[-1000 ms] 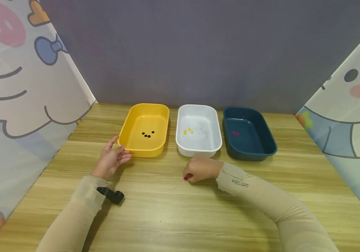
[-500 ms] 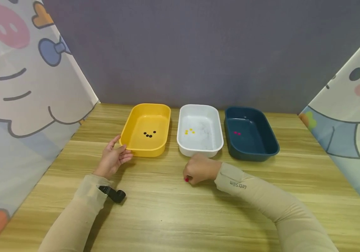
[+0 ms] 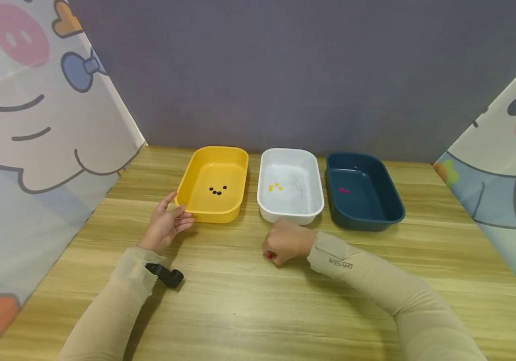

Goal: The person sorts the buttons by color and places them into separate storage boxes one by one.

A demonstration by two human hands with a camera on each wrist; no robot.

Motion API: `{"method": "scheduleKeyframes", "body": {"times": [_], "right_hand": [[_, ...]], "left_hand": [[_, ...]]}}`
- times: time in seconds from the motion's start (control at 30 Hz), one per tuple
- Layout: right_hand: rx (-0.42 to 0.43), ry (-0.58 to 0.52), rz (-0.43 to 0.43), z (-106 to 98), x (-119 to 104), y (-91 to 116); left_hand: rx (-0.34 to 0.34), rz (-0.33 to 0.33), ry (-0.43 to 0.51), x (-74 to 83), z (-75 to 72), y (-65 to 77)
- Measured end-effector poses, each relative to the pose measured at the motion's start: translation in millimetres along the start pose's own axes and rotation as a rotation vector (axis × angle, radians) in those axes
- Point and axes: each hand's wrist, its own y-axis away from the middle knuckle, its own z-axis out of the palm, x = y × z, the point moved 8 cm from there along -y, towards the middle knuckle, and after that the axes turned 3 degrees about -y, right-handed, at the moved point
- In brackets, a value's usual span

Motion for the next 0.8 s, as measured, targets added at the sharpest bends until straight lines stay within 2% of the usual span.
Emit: {"method": "scheduleKeyframes", "body": {"times": [0.23,0.53,0.8], "right_hand": [[0.032,-0.008,-0.019,-3.8,1.3,2.2],[0.033,-0.006,0.038,-16.1,6.2,10.9],[0.106,0.014,0.063,-18.6,14.8,37.3]], "left_hand": [[0.008,-0.015,0.008,-0.7,0.1,-0.1],[-0.005,-0.014,0.011,1.2,1.1,-1.0],[-0.002,-0.014,-0.001,-0.4,-0.6,-1.1]]}}
